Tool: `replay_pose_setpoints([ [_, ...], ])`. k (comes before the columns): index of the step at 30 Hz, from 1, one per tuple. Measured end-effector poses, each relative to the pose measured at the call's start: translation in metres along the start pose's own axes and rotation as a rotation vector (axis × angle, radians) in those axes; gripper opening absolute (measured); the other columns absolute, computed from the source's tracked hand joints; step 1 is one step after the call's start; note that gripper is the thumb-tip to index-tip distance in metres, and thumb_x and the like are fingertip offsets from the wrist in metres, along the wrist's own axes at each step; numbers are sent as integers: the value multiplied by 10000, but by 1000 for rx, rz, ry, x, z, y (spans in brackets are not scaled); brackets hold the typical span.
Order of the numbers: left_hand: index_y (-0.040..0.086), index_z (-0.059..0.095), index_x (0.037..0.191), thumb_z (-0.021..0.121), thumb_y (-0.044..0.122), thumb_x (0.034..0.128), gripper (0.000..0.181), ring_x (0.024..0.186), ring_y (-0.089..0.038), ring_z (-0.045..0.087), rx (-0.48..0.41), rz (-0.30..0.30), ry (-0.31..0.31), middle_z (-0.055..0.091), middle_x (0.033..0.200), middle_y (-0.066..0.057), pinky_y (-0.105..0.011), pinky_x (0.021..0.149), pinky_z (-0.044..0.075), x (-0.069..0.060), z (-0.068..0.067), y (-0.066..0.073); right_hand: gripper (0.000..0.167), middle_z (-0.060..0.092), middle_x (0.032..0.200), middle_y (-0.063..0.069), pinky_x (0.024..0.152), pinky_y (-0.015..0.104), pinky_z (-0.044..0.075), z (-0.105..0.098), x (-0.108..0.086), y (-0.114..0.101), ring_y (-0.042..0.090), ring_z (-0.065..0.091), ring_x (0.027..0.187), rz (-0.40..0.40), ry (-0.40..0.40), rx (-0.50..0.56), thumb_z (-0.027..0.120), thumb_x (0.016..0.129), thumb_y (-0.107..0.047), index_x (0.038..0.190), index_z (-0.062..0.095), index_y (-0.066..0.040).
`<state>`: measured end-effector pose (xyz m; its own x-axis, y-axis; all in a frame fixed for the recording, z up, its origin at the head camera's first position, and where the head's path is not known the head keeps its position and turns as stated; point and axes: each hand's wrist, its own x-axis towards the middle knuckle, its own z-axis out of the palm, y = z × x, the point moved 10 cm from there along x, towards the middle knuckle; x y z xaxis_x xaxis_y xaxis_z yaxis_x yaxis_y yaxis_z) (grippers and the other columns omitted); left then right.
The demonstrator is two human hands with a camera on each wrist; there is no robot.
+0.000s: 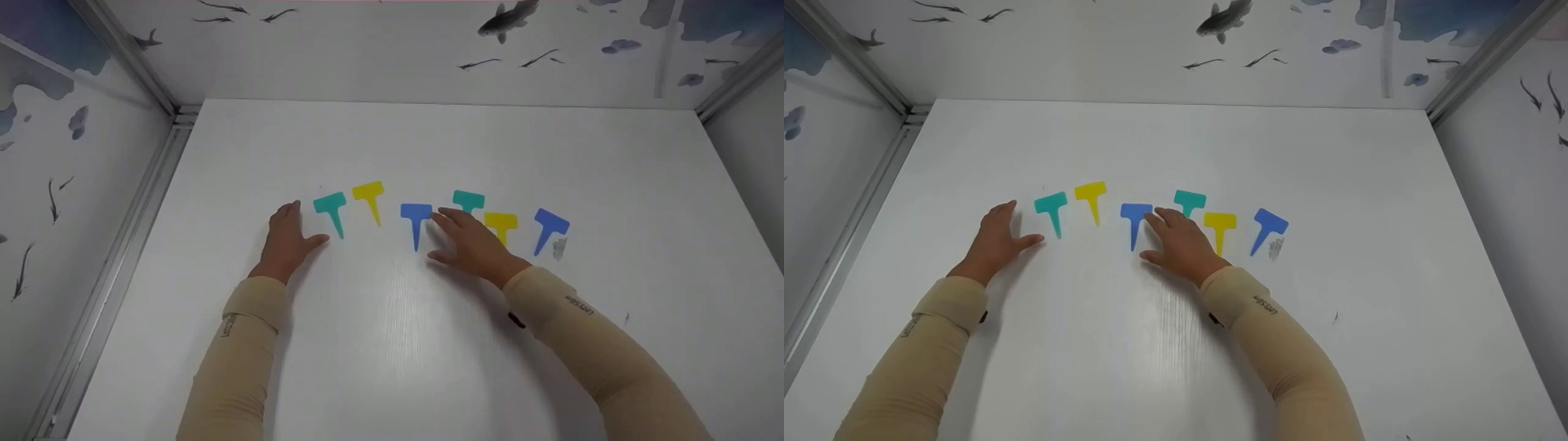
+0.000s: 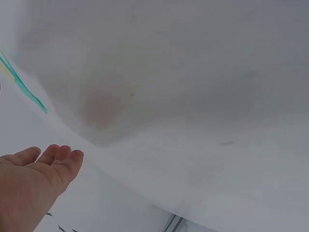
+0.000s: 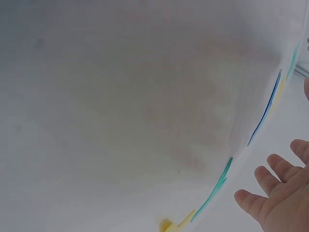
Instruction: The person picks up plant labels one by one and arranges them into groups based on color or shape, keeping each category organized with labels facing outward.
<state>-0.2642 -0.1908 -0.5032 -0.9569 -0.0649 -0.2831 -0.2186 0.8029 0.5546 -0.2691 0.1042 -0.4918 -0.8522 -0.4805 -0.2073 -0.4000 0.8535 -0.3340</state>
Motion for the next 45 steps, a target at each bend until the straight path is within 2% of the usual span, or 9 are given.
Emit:
replay_pose_setpoints([
  [12,38,168,1533,697,310,893,873,1451,-308,154,-48,-37,23,179,1573,-179,-406,1174,184,11,4,6,756,245,1581,49,1146,474,237,5,8,-2,282,228,1445,50,-44,32,650,899,-440,1524,284,-224],
  [25,-22,190,1512,698,306,892,866,1440,-328,171,-69,-27,29,212,1546,-218,-387,1178,176,17,0,4,705,321,1536,103,1146,441,258,5,20,-12,284,291,1411,-19,-10,-45,658,909,-383,1485,352,-117],
  [30,-18,194,1513,694,297,896,854,1440,-322,175,-67,-37,26,212,1549,-210,-390,1179,171,20,0,5,713,321,1540,92,1146,440,258,8,23,-15,278,289,1415,-3,-25,-55,661,907,-382,1495,345,-132],
  [39,-14,176,1518,708,314,882,891,1443,-322,153,-56,-62,-5,184,1562,-204,-392,1179,168,25,4,6,710,333,1528,102,1147,427,259,5,28,-19,273,297,1407,-19,-27,-79,658,908,-392,1488,360,-111],
  [45,-5,191,1518,719,318,870,896,1438,-312,173,-44,-75,3,202,1560,-188,-379,1177,180,27,3,7,718,318,1537,109,1153,449,238,9,33,-18,283,279,1415,-14,-46,-102,639,918,-406,1502,338,-116],
])
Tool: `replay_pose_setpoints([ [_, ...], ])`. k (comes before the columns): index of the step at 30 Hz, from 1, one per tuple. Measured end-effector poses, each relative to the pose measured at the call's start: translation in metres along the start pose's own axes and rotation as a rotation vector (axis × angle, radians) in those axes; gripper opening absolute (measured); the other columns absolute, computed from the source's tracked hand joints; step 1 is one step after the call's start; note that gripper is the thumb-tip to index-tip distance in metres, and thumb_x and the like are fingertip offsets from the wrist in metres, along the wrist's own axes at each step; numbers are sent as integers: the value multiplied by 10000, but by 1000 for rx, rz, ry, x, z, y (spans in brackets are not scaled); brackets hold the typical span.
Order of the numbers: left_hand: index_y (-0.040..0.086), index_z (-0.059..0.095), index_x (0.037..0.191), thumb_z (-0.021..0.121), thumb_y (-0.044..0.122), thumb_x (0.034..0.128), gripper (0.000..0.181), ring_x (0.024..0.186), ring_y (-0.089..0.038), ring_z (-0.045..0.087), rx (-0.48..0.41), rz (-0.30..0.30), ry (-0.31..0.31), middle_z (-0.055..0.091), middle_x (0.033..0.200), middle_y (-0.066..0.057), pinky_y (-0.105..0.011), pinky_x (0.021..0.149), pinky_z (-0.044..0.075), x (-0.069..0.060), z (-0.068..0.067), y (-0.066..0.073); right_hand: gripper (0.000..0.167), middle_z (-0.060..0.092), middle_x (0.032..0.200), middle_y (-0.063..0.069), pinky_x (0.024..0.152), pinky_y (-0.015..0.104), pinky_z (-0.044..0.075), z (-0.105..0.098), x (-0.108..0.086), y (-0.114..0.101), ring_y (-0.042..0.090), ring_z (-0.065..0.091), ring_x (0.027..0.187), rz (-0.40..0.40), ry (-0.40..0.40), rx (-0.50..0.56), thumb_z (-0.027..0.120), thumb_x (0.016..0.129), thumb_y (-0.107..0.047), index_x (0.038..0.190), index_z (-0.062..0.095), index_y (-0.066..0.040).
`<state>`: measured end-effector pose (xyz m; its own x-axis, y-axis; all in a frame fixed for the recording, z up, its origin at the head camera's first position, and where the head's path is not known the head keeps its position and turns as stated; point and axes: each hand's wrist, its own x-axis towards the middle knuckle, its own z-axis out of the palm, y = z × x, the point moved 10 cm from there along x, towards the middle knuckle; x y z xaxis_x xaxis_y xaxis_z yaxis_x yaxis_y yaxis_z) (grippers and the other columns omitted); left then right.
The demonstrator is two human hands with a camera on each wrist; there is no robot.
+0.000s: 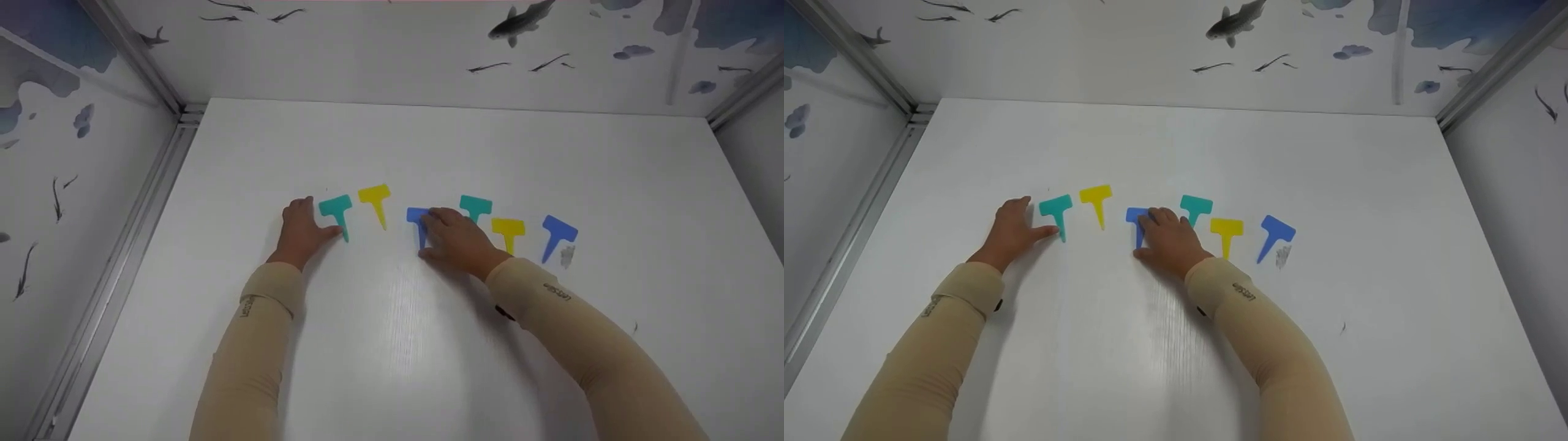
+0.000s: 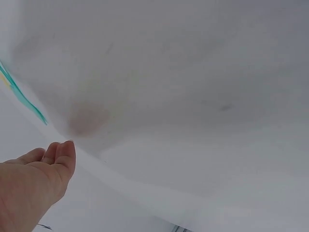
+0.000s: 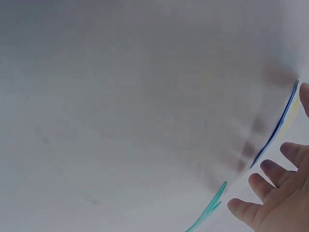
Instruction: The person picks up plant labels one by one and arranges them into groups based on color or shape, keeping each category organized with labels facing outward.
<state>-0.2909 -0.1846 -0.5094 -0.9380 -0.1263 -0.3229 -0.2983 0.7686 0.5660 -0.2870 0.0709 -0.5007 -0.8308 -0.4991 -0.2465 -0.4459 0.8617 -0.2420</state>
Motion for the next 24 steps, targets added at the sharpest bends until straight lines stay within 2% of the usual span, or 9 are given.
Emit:
replay_pose_setpoints([
  [3,-9,194,1517,718,315,871,893,1435,-315,183,-2,2,-1,211,1556,-192,-379,1175,186,1,1,0,714,325,1531,128,1150,464,239,1,3,0,297,284,1412,0,-7,-21,632,922,-409,1496,345,-96],
  [10,-28,210,1505,719,334,871,890,1417,-319,191,2,29,-1,225,1536,-208,-371,1172,196,2,1,1,743,287,1557,93,1154,485,212,9,10,4,277,239,1436,59,-53,-45,602,920,-471,1511,318,-122],
  [24,-1,193,1517,740,336,848,928,1429,-311,166,-6,18,-19,201,1556,-185,-377,1175,189,-1,8,3,751,256,1571,101,1155,469,215,10,10,4,283,223,1442,47,-69,-51,576,934,-481,1520,293,-106],
])
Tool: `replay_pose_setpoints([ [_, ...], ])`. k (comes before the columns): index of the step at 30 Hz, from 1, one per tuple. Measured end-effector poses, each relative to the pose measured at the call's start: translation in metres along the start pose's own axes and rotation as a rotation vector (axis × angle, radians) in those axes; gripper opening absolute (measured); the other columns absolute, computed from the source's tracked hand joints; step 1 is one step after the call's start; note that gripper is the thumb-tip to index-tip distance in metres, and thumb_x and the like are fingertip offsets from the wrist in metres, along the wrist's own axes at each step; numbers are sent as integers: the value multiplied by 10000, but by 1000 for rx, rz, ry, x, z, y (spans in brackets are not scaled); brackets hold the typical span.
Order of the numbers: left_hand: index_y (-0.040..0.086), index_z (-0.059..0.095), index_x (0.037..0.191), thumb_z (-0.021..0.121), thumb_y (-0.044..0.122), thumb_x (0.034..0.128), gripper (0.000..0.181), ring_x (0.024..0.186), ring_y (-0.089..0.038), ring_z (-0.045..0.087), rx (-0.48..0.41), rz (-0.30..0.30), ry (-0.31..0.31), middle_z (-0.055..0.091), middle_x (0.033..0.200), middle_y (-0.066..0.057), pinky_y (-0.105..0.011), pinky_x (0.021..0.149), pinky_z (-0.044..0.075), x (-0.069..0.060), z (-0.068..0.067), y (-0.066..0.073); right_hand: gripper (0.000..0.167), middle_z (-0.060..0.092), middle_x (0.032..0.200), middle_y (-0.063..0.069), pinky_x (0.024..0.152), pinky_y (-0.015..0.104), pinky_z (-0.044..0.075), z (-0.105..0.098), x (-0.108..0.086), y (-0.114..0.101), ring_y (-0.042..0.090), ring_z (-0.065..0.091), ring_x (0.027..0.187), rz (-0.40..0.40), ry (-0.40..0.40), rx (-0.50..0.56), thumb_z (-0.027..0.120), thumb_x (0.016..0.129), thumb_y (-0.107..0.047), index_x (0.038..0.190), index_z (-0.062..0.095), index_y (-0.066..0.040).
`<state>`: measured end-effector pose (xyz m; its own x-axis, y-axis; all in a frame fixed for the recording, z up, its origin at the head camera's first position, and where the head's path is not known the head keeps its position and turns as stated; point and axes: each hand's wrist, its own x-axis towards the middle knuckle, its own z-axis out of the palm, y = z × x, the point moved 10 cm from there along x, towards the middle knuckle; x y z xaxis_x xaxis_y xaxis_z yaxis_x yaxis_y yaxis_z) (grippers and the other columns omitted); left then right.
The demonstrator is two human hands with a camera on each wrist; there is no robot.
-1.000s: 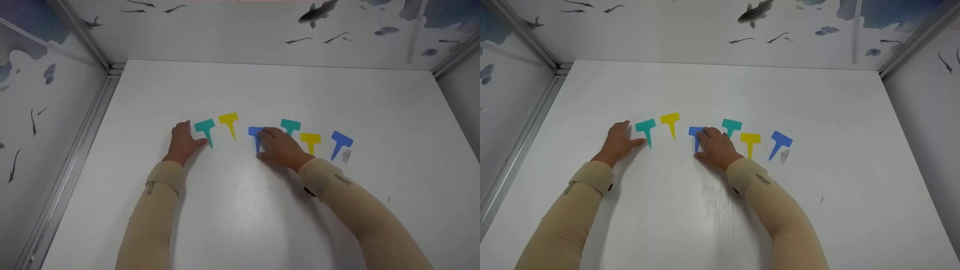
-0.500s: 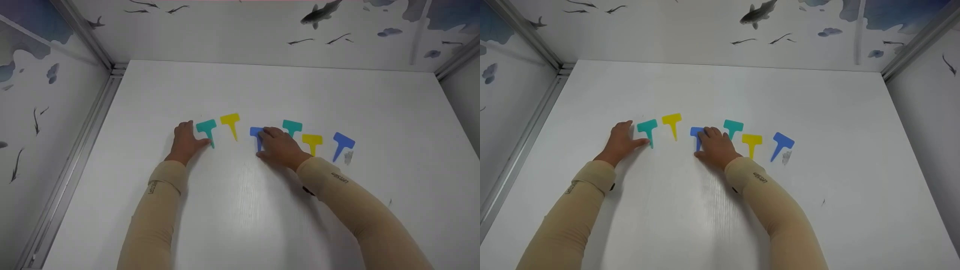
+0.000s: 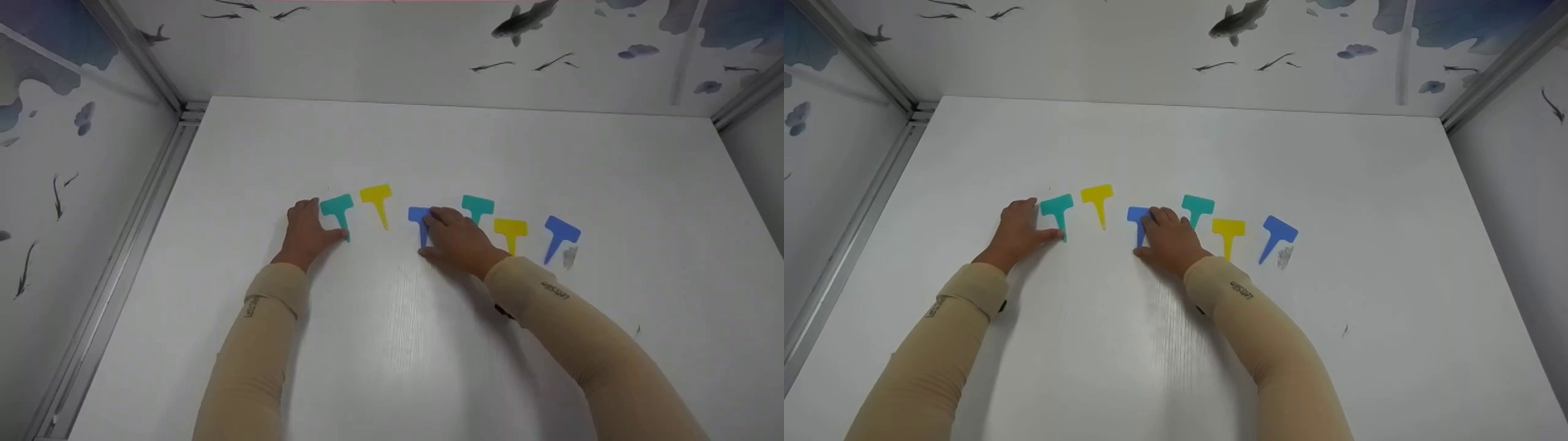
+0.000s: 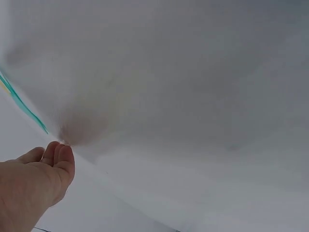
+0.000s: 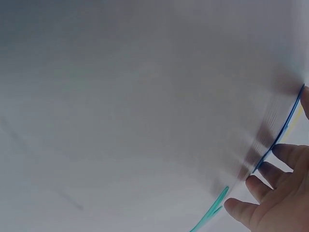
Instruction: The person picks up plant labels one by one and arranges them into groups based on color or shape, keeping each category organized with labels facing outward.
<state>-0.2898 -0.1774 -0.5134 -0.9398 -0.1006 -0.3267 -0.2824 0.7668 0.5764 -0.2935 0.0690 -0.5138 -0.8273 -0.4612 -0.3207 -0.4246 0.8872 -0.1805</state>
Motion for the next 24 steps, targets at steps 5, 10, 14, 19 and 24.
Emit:
replay_pose_setpoints([
  [5,14,190,1522,747,333,839,937,1421,-300,170,-1,-2,-4,198,1557,-171,-379,1175,189,0,1,0,751,253,1573,100,1158,474,205,0,0,1,288,219,1444,4,-3,9,571,935,-486,1521,291,-109],
  [10,18,203,1520,771,323,816,955,1419,-298,188,-1,-7,1,208,1554,-168,-382,1172,201,2,2,0,745,243,1578,94,1161,472,196,-1,-1,1,285,207,1449,10,-10,21,566,939,-482,1522,288,-112],
  [14,15,205,1519,782,320,804,968,1416,-299,194,17,-4,-4,206,1557,-167,-382,1169,210,3,3,2,732,242,1576,96,1161,473,198,-2,-3,-1,286,208,1447,2,-9,14,555,944,-483,1521,293,-116],
  [19,17,197,1522,785,319,804,976,1412,-299,195,29,-7,-17,191,1562,-167,-385,1168,212,5,3,4,728,250,1573,92,1159,470,207,-3,-3,-1,285,221,1442,-4,0,6,559,942,-483,1519,299,-123],
  [24,18,216,1518,784,314,806,958,1380,-289,230,12,-18,-17,199,1554,-166,-383,1160,235,5,3,4,731,253,1574,79,1159,464,209,-2,-3,0,277,222,1443,6,-1,10,566,937,-489,1521,301,-137],
])
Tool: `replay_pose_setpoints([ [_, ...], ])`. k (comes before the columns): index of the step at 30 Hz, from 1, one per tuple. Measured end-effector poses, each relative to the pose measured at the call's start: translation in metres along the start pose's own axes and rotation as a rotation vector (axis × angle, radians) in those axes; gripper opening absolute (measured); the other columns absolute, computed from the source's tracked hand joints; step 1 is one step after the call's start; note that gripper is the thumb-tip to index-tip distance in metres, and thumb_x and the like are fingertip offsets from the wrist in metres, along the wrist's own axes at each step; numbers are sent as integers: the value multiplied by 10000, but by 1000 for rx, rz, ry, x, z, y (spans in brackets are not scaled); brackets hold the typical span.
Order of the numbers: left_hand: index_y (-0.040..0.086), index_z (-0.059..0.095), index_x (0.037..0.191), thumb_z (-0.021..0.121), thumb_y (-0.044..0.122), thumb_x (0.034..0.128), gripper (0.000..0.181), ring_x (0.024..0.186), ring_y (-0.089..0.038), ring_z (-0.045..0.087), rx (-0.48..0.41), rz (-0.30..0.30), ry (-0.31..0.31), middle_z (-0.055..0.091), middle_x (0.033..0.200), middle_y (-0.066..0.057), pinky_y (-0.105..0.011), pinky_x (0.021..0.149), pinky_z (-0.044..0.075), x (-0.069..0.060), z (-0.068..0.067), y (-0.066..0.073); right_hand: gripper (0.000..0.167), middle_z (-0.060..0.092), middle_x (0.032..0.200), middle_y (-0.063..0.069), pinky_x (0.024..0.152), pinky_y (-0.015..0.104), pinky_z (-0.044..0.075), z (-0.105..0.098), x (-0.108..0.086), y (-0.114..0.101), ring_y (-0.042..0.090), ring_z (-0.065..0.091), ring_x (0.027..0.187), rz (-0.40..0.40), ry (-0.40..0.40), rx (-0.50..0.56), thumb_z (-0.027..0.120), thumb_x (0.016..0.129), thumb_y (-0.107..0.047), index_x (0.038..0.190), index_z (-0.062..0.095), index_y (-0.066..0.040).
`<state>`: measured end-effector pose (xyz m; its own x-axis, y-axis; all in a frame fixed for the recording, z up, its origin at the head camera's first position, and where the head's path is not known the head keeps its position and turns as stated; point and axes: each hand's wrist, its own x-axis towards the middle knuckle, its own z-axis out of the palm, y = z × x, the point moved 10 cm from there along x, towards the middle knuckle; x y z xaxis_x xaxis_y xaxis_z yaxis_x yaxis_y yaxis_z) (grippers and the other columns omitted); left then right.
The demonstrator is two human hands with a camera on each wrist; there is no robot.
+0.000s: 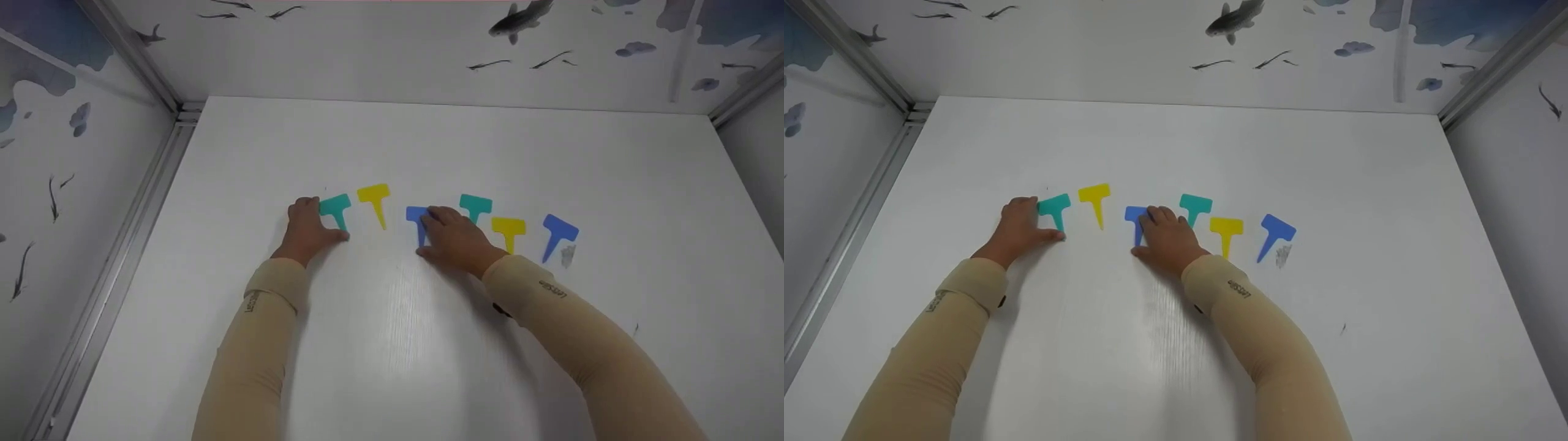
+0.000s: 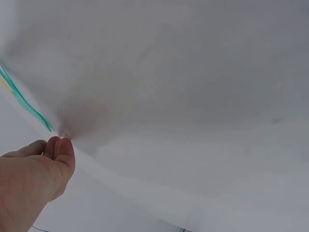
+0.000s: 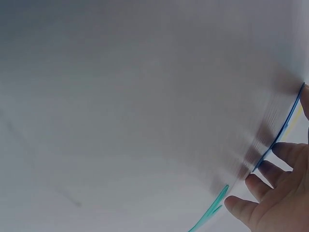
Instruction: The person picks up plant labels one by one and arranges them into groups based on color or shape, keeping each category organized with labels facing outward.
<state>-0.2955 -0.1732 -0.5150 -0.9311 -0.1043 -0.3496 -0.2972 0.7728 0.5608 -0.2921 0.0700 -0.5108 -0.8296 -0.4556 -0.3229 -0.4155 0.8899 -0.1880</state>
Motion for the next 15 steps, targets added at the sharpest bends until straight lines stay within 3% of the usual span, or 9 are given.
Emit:
replay_pose_setpoints([
  [15,3,220,1512,796,297,798,964,1362,-292,231,2,7,18,195,1532,-181,-382,1154,251,2,0,0,737,251,1576,78,1159,468,207,0,1,0,280,221,1444,0,-3,-3,571,934,-488,1523,295,-142],
])
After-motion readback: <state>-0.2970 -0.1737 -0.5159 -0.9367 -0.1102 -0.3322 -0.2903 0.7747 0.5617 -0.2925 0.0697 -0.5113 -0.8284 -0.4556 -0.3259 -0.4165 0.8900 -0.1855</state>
